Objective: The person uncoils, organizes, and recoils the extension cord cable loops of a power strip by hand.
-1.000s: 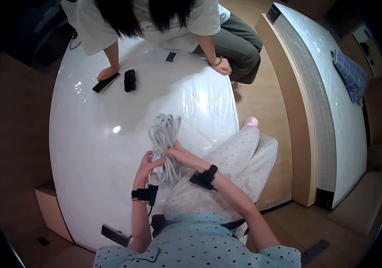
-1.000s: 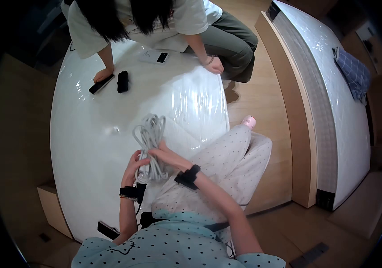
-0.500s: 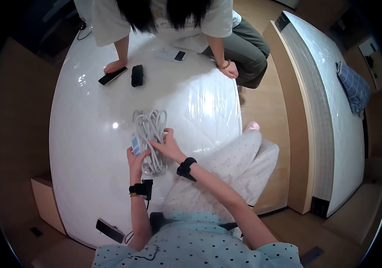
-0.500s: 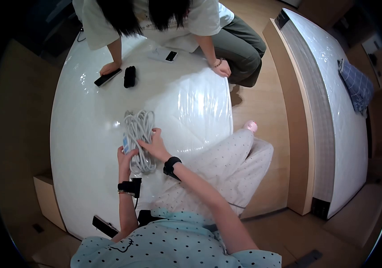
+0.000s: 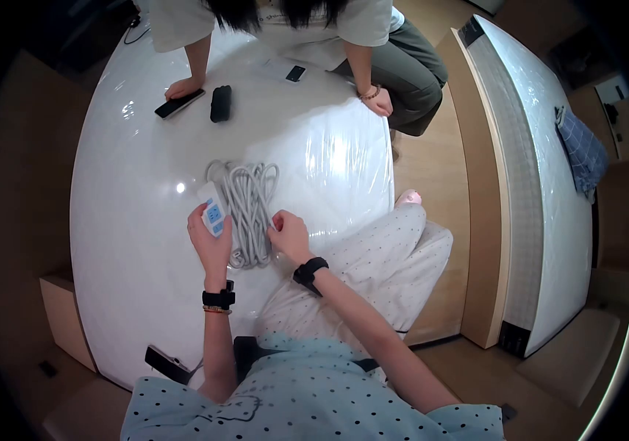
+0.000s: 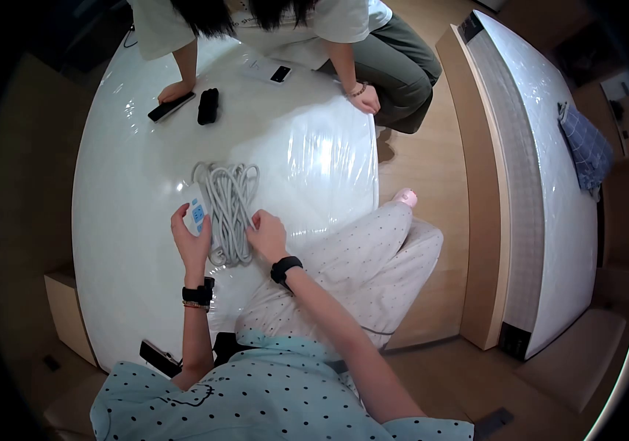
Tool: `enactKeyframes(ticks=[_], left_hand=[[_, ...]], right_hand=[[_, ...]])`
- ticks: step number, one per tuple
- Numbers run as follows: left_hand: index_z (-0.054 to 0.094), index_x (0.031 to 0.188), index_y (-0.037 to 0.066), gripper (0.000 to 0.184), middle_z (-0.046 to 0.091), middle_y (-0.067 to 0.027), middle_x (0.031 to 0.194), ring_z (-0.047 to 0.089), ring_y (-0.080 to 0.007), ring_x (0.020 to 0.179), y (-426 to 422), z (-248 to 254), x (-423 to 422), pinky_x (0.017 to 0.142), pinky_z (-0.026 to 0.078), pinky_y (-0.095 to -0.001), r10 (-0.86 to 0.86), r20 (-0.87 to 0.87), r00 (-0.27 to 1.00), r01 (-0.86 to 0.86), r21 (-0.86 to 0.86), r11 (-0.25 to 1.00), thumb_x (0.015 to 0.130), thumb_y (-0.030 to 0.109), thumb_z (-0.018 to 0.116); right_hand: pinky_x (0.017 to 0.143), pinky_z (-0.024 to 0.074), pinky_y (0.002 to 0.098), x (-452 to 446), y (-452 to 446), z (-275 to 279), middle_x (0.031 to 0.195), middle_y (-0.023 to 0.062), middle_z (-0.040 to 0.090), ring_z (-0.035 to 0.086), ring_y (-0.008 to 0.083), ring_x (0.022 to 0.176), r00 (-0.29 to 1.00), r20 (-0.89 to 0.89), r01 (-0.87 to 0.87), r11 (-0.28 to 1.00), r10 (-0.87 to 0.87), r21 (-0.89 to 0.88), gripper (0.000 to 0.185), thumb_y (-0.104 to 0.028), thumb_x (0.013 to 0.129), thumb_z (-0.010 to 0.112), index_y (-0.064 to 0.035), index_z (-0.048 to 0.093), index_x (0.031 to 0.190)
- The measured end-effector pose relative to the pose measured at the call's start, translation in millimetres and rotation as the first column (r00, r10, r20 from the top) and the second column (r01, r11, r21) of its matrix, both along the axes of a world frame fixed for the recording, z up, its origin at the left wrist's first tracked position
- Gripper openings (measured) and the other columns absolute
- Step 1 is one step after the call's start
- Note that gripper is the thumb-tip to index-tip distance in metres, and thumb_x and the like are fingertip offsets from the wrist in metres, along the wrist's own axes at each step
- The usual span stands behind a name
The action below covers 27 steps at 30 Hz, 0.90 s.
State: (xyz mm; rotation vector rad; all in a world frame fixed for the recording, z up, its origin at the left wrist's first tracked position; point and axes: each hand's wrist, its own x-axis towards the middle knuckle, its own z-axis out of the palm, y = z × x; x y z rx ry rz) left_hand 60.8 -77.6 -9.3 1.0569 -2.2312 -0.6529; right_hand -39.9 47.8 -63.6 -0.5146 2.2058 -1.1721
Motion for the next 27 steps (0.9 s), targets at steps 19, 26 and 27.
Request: enactKeyframes(ticks=[19,26,27], left_hand=[[0.055,0.115,0.0,0.033,0.064,-0.0078,0.094,0.06,-0.017,0.08,88,-18,-44,0.074,0.047,-0.0273,-0.578,-0.264,0.772,0.546,0.74,0.392,0.082,0.003,0.056],[0.061,0.096,0.0,0.016,0.065,-0.0118,0.086,0.062,-0.0208,0.073,101,-23,-46,0.066,0.048,-0.0275,-0.599,-0.254,0.759,0.603,0.622,0.5,0.084,0.005,0.052],[0.061,0.094,0.0,0.015,0.065,-0.0119,0.085,0.062,-0.0209,0.073,100,-22,-47,0.066,0.048,-0.0275,-0.546,-0.288,0.787,0.592,0.603,0.535,0.084,0.005,0.051]], right_hand=[[0.073,0.0472,0.0253,-41,92,52,0.1,0.0098,0.057,0.058,0.0138,0.082,0.891,0.427,0.411,0.676,-0.156,-0.611,0.01,-0.007,0.088,0.054,-0.001,0.05,0.095],[0.063,0.0493,0.0238,-43,93,37,0.082,0.0118,0.061,0.061,0.0161,0.066,0.905,0.394,0.323,0.862,-0.16,-0.391,0.012,-0.004,0.085,0.053,0.0023,0.047,0.094],[0.062,0.0493,0.0237,-44,91,37,0.076,0.011,0.061,0.061,0.0162,0.063,0.887,0.417,0.382,0.824,-0.2,-0.418,0.012,-0.003,0.085,0.054,0.0026,0.047,0.094]])
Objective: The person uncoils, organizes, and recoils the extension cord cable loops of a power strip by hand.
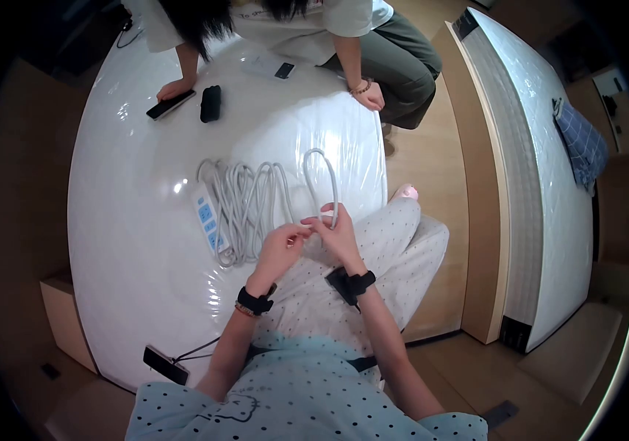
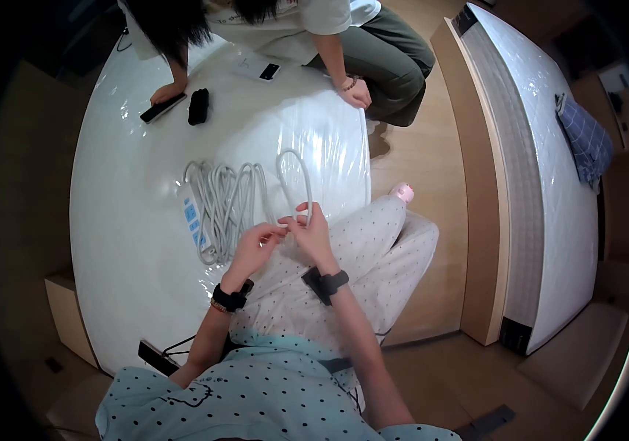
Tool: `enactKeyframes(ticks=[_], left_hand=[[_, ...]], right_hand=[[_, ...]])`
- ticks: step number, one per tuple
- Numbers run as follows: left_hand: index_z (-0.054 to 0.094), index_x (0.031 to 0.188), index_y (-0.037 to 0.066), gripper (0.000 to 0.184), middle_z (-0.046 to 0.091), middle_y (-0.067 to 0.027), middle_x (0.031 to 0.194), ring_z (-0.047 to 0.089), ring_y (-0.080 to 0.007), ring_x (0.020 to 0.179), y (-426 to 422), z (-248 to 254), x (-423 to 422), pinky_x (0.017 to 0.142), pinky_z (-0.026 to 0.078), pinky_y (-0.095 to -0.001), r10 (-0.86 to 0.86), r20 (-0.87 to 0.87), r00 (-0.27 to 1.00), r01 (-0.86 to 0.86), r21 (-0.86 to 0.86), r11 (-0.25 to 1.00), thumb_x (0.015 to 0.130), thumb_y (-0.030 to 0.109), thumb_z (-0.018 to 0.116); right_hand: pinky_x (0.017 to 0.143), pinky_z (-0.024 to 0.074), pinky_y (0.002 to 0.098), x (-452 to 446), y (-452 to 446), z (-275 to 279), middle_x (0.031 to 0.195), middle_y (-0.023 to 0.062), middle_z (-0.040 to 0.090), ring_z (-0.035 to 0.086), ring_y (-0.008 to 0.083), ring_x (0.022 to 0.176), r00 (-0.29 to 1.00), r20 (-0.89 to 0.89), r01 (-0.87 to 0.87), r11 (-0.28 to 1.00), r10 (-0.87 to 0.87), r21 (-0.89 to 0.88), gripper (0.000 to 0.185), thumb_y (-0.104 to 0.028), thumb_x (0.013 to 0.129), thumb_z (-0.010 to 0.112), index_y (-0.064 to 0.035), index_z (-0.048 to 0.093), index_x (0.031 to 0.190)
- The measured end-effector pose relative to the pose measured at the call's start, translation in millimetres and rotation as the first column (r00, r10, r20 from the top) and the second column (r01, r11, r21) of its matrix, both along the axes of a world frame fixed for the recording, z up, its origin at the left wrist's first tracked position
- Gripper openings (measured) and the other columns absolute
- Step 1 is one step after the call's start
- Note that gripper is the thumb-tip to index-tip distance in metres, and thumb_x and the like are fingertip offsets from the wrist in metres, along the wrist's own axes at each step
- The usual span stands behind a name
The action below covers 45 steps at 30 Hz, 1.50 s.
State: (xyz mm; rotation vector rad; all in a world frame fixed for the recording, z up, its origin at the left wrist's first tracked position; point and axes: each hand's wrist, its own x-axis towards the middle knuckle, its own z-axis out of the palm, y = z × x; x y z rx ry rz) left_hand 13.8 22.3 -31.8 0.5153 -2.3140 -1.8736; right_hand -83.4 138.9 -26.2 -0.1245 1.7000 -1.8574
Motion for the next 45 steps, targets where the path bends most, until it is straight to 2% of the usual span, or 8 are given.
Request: enactKeyframes(ticks=[3,9,13,21,33,36,37,45], left_hand=[[0.06,0.096,0.0,0.016,0.065,-0.0121,0.085,0.063,-0.0187,0.075,-8,5,-2,0.066,0.048,-0.0274,0.164,0.221,0.961,-0.127,-0.175,0.976,0.086,0.008,0.052],[0.058,0.112,0.001,0.027,0.063,-0.0029,0.097,0.06,-0.0132,0.091,-16,-3,-15,0.075,0.045,-0.0236,0.019,0.254,0.967,-0.167,0.574,0.802,0.09,0.016,0.053],[0.058,0.118,0.003,0.031,0.061,-0.0057,0.097,0.058,-0.0122,0.083,-7,12,-20,0.072,0.045,-0.0245,0.151,0.095,0.984,-0.174,0.33,0.928,0.09,0.017,0.053],[0.061,0.108,0.003,0.026,0.06,-0.0098,0.103,0.061,-0.0171,0.081,-17,3,-15,0.069,0.048,-0.0277,0.15,-0.001,0.989,-0.148,-0.178,0.973,0.085,0.014,0.058],[0.06,0.092,-0.003,0.031,0.06,-0.012,0.079,0.057,-0.02,0.071,-7,-35,-14,0.063,0.046,-0.0315,0.054,0.269,0.962,0.006,-0.217,0.976,0.074,0.019,0.071],[0.06,0.087,-0.002,0.028,0.054,-0.0104,0.073,0.052,-0.0213,0.068,-16,-25,-16,0.064,0.043,-0.0322,0.234,0.242,0.942,-0.261,0.084,0.962,0.074,0.02,0.071],[0.057,0.081,-0.002,0.028,0.051,-0.0078,0.072,0.05,-0.0192,0.068,-16,-28,-16,0.067,0.042,-0.0304,0.408,-0.063,0.911,-0.412,-0.22,0.884,0.076,0.021,0.071],[0.047,0.081,0.006,0.021,0.062,-0.0049,0.085,0.051,-0.0108,0.077,-50,17,-10,0.069,0.04,-0.0243,0.215,0.208,0.954,-0.294,0.516,0.805,0.086,0.021,0.06]], right_hand=[[0.064,0.0497,0.0241,-6,5,12,0.068,0.0094,0.06,0.061,0.0158,0.061,0.995,0.096,-0.024,0.997,0.032,-0.08,0.014,-0.004,0.085,0.055,0.0041,0.049,0.095],[0.058,0.048,0.0239,-7,11,21,0.066,0.0074,0.058,0.058,0.0136,0.057,0.97,0.202,-0.13,0.991,0.135,-0.036,0.023,-0.009,0.082,0.063,0.0045,0.052,0.097],[0.055,0.0469,0.0242,-7,11,17,0.068,0.0084,0.06,0.058,0.0132,0.057,0.974,0.09,-0.225,0.945,0.209,0.237,0.031,-0.013,0.077,0.071,0.0039,0.052,0.095],[0.057,0.0474,0.0239,-1,10,15,0.074,0.0114,0.065,0.062,0.0142,0.064,0.902,0.337,-0.204,0.954,0.27,-0.218,0.021,-0.01,0.078,0.068,0.002,0.056,0.09],[0.057,0.0439,0.0222,-18,26,48,0.067,0.0073,0.063,0.061,0.012,0.063,0.879,0.094,-0.43,0.862,0.468,-0.267,0.015,-0.006,0.078,0.065,0.0018,0.058,0.088],[0.059,0.0446,0.0226,-21,26,43,0.07,0.0072,0.063,0.062,0.012,0.066,0.904,0.046,-0.411,0.895,0.424,-0.175,0.013,-0.004,0.08,0.063,0.0021,0.058,0.089],[0.06,0.0449,0.0227,-22,26,39,0.071,0.0072,0.063,0.062,0.0121,0.068,0.916,0.027,-0.393,0.91,0.4,-0.131,0.012,-0.004,0.08,0.062,0.0022,0.058,0.089],[0.058,0.0441,0.0225,-17,20,19,0.067,0.0038,0.06,0.058,0.0103,0.061,0.965,-0.014,-0.262,0.959,0.262,-0.104,0.013,-0.007,0.083,0.063,0.0026,0.058,0.09]])
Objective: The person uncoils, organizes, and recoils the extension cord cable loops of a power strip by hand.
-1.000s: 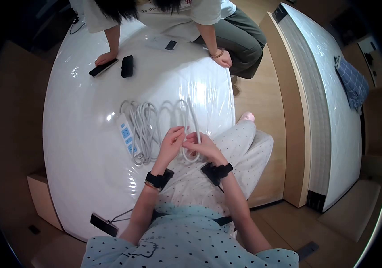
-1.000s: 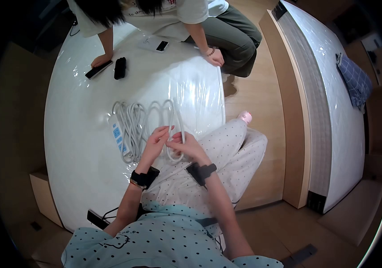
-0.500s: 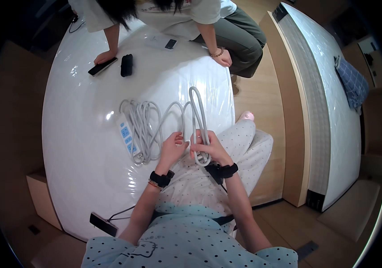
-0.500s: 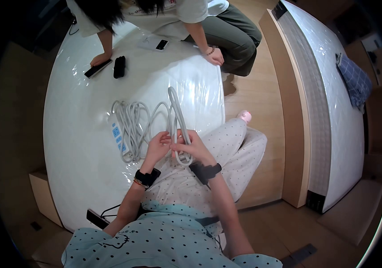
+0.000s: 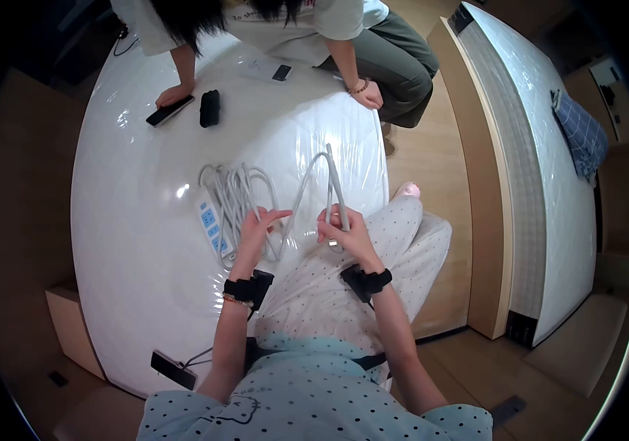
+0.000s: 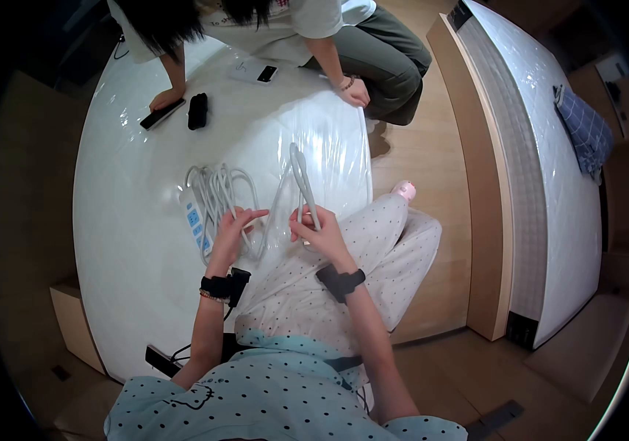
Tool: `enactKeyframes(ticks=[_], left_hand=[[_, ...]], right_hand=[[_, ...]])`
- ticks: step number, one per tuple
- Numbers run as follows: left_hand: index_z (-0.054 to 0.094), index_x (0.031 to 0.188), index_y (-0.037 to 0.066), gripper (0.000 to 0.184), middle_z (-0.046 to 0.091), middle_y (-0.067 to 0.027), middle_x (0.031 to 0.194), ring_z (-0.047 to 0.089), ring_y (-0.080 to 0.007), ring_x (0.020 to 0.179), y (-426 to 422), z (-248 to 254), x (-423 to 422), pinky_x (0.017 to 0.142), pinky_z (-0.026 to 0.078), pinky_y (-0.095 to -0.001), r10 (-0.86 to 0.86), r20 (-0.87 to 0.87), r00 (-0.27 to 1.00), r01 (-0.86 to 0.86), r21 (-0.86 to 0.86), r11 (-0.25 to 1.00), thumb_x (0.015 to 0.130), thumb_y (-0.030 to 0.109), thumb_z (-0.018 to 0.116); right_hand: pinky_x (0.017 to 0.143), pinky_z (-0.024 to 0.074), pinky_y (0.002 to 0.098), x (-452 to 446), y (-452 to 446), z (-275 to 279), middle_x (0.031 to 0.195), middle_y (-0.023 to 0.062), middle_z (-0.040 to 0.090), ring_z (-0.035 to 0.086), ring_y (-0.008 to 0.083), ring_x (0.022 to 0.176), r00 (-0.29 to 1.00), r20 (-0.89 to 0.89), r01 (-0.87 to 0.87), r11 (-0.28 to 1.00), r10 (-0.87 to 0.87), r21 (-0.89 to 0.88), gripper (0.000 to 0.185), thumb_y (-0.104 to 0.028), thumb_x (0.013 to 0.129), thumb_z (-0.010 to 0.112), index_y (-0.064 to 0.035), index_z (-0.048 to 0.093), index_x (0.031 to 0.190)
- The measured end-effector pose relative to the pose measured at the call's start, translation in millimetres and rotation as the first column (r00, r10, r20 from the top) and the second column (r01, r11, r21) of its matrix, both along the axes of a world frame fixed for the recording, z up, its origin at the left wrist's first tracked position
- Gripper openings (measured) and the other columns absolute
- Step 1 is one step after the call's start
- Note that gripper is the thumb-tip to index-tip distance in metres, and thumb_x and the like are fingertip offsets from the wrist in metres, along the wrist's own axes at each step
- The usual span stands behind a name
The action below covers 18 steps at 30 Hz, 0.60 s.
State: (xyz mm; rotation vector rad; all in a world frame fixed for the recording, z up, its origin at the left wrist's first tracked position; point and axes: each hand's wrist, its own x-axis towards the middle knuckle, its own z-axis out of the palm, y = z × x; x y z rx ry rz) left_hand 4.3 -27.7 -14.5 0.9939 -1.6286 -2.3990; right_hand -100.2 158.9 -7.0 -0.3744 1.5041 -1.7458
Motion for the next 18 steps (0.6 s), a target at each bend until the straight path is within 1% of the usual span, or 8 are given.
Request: enactKeyframes(ticks=[2,4,5,7,9,12,15,18], left_hand=[[0.046,0.083,0.008,0.019,0.062,-0.004,0.085,0.053,-0.0086,0.079,5,13,-2,0.07,0.04,-0.0234,-0.003,-0.097,0.995,0.016,0.133,0.991,0.088,0.022,0.058],[0.048,0.082,0.008,0.018,0.063,-0.0043,0.089,0.055,-0.0105,0.083,14,17,-5,0.075,0.041,-0.025,-0.051,-0.033,0.998,0.053,0.056,0.997,0.088,0.023,0.057],[0.049,0.082,0.008,0.018,0.063,-0.0045,0.092,0.056,-0.0114,0.084,18,18,-6,0.078,0.042,-0.0258,-0.07,0.001,0.998,0.07,0.018,0.997,0.088,0.023,0.056],[0.048,0.079,0.007,0.019,0.062,-0.0034,0.091,0.055,-0.0102,0.082,19,0,-3,0.071,0.043,-0.0271,-0.122,0.18,0.976,0.191,-0.439,0.878,0.087,0.021,0.057],[0.048,0.079,0.007,0.018,0.062,-0.0033,0.091,0.055,-0.0096,0.082,14,-25,3,0.068,0.042,-0.0272,-0.112,0.289,0.951,0.295,-0.734,0.611,0.086,0.019,0.059],[0.047,0.078,0.008,0.016,0.063,-0.0037,0.094,0.055,-0.0092,0.08,14,-28,8,0.066,0.041,-0.0263,-0.104,0.196,0.975,0.164,-0.325,0.931,0.083,0.016,0.061],[0.047,0.079,0.009,0.015,0.063,-0.0057,0.098,0.055,-0.0098,0.078,17,-10,4,0.066,0.041,-0.0266,-0.044,0.253,0.966,0.05,-0.017,0.999,0.082,0.013,0.061],[0.047,0.081,0.01,0.014,0.063,-0.007,0.101,0.059,-0.0121,0.083,18,-33,5,0.066,0.04,-0.0266,0.038,0.1,0.994,-0.032,-0.058,0.998,0.083,0.014,0.06]], right_hand=[[0.054,0.0428,0.0215,5,-9,0,0.065,0.0029,0.059,0.057,0.0094,0.057,0.999,0.017,0.025,0.995,-0.027,0.099,0.013,-0.008,0.083,0.063,0.002,0.058,0.09],[0.05,0.041,0.0202,10,-18,-1,0.063,0.0025,0.058,0.056,0.0088,0.052,0.999,0.049,-0.008,0.975,-0.003,0.221,0.013,-0.008,0.082,0.063,0.0008,0.058,0.09],[0.05,0.0414,0.0206,12,-21,-5,0.062,0.0027,0.058,0.056,0.0088,0.052,0.999,0.031,0.003,0.976,-0.01,0.217,0.013,-0.008,0.082,0.063,0.0008,0.058,0.09],[0.051,0.0421,0.0213,15,-23,-12,0.062,0.0032,0.058,0.056,0.0089,0.052,1.0,0.0,0.024,0.977,-0.025,0.211,0.012,-0.008,0.082,0.063,0.0007,0.058,0.089],[0.053,0.0432,0.0221,15,-21,-6,0.062,0.0035,0.059,0.056,0.0089,0.053,0.997,0.035,0.062,0.987,-0.068,0.145,0.013,-0.009,0.082,0.063,0.0013,0.059,0.09],[0.058,0.0445,0.0229,9,-19,-4,0.066,0.0038,0.06,0.057,0.0091,0.06,0.991,-0.043,0.126,0.991,-0.124,0.051,0.014,-0.008,0.082,0.063,0.0027,0.061,0.091],[0.066,0.0449,0.0235,10,-19,-14,0.073,0.0029,0.06,0.058,0.0091,0.071,0.982,-0.154,0.115,0.992,-0.108,0.041,0.014,-0.006,0.081,0.063,0.0025,0.062,0.092],[0.071,0.0447,0.0236,10,-19,-15,0.082,0.0025,0.062,0.057,0.01,0.077,0.969,-0.245,0.059,0.996,-0.041,0.065,0.014,-0.007,0.081,0.064,0.0004,0.064,0.092]])
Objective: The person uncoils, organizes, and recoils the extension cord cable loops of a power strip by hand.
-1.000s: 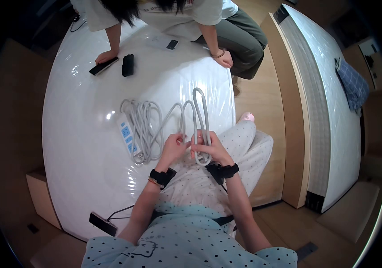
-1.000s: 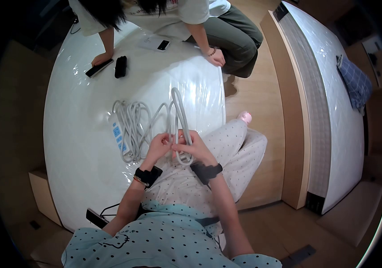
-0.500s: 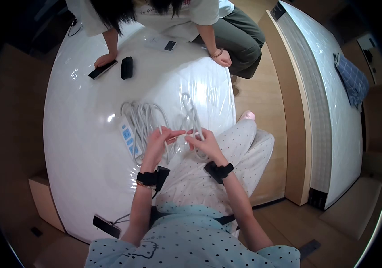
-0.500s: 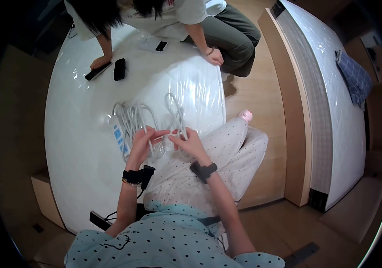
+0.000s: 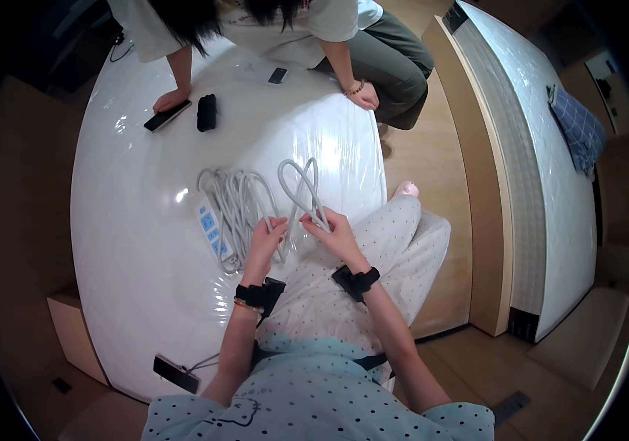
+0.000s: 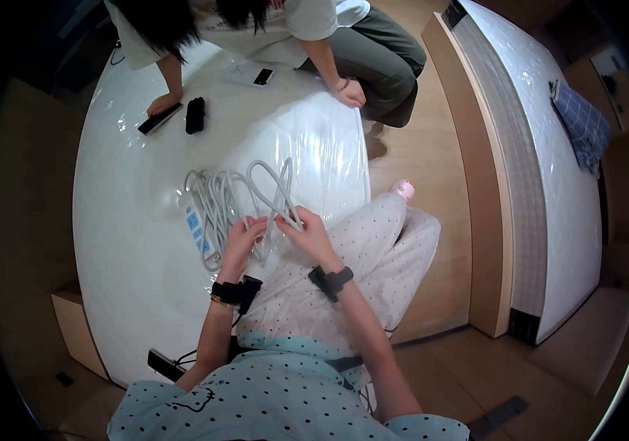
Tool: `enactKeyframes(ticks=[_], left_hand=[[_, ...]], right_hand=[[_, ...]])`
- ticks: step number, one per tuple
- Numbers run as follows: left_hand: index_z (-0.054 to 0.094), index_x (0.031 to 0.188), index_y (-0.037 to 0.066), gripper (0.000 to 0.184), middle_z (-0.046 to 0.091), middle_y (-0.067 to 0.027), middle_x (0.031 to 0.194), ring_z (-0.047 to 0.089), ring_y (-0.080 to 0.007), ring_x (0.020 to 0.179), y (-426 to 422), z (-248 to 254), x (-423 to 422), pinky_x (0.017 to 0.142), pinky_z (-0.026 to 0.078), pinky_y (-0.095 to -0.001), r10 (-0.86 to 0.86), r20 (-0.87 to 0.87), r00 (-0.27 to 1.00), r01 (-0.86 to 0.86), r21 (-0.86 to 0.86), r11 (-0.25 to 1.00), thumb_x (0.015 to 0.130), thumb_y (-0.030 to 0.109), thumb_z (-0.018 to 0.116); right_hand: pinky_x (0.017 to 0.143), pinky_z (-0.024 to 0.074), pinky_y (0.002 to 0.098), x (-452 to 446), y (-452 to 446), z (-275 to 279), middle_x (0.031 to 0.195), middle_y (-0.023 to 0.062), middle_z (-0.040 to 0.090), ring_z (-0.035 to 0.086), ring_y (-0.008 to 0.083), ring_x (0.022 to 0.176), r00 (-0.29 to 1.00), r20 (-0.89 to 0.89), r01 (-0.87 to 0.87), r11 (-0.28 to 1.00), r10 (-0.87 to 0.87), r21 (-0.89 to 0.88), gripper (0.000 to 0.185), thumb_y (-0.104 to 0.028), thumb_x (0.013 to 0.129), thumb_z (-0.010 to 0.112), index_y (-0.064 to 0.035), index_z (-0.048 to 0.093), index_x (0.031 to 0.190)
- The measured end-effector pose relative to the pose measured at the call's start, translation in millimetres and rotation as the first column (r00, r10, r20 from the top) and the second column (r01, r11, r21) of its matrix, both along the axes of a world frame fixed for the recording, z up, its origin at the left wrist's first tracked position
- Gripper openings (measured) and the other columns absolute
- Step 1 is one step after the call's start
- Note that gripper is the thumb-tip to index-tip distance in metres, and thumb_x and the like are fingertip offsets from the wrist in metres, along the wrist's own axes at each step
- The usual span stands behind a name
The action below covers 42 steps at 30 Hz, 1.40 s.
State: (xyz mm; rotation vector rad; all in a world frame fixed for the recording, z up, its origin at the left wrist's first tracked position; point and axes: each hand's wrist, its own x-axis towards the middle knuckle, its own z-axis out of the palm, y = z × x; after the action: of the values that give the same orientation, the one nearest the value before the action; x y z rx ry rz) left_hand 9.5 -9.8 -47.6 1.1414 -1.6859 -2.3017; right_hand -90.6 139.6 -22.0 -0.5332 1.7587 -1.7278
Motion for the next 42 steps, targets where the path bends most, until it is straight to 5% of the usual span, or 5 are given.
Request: enactKeyframes(ticks=[7,12,16,19,42], left_hand=[[0.042,0.089,0.009,0.018,0.059,-0.014,0.108,0.058,-0.0191,0.1,1,10,-11,0.072,0.051,-0.0296,0.049,-0.135,0.99,-0.008,0.29,0.957,0.086,0.013,0.059],[0.048,0.094,0.007,0.011,0.055,-0.0179,0.119,0.056,-0.0226,0.106,10,28,-14,0.085,0.049,-0.036,0.003,-0.313,0.95,0.091,0.286,0.954,0.087,0.01,0.056],[0.053,0.094,0.009,0.016,0.058,-0.0036,0.111,0.056,-0.0149,0.091,20,29,-10,0.07,0.041,-0.0281,-0.401,-0.033,0.915,0.263,-0.706,0.657,0.081,0.012,0.063],[0.057,0.095,0.009,0.017,0.058,-0.0037,0.108,0.055,-0.0162,0.093,17,35,-7,0.071,0.041,-0.0289,-0.314,-0.043,0.948,0.151,-0.809,0.567,0.079,0.012,0.063],[0.065,0.094,-0.004,0.022,0.058,-0.0079,0.096,0.058,-0.0139,0.078,27,43,-7,0.06,0.045,-0.0257,0.073,-0.223,0.972,-0.193,-0.583,0.789,0.089,0.016,0.056]], right_hand=[[0.075,0.0443,0.0279,0,-6,2,0.081,0.0051,0.055,0.056,0.0187,0.078,0.893,-0.436,0.074,0.991,-0.114,-0.108,0.021,-0.007,0.078,0.066,-0.0021,0.062,0.098],[0.066,0.0466,0.0258,3,-5,-17,0.084,0.0072,0.059,0.058,0.0163,0.075,0.965,0.194,0.169,0.984,-0.176,0.051,0.03,-0.007,0.082,0.06,0.0024,0.053,0.109],[0.055,0.0469,0.0243,1,-6,4,0.081,0.0098,0.061,0.06,0.0149,0.065,0.925,0.379,-0.03,0.997,-0.001,0.077,0.025,-0.008,0.085,0.054,0.0047,0.051,0.107],[0.051,0.0471,0.0261,6,-5,-6,0.073,0.0089,0.059,0.059,0.016,0.056,0.953,0.301,-0.001,0.997,-0.024,0.083,0.023,-0.008,0.086,0.053,0.0036,0.05,0.106],[0.057,0.0501,0.0267,20,-9,16,0.09,0.0077,0.059,0.058,0.0128,0.07,0.935,0.33,-0.072,0.981,0.129,-0.178,0.049,0.002,0.073,0.06,0.0035,0.047,0.12]])
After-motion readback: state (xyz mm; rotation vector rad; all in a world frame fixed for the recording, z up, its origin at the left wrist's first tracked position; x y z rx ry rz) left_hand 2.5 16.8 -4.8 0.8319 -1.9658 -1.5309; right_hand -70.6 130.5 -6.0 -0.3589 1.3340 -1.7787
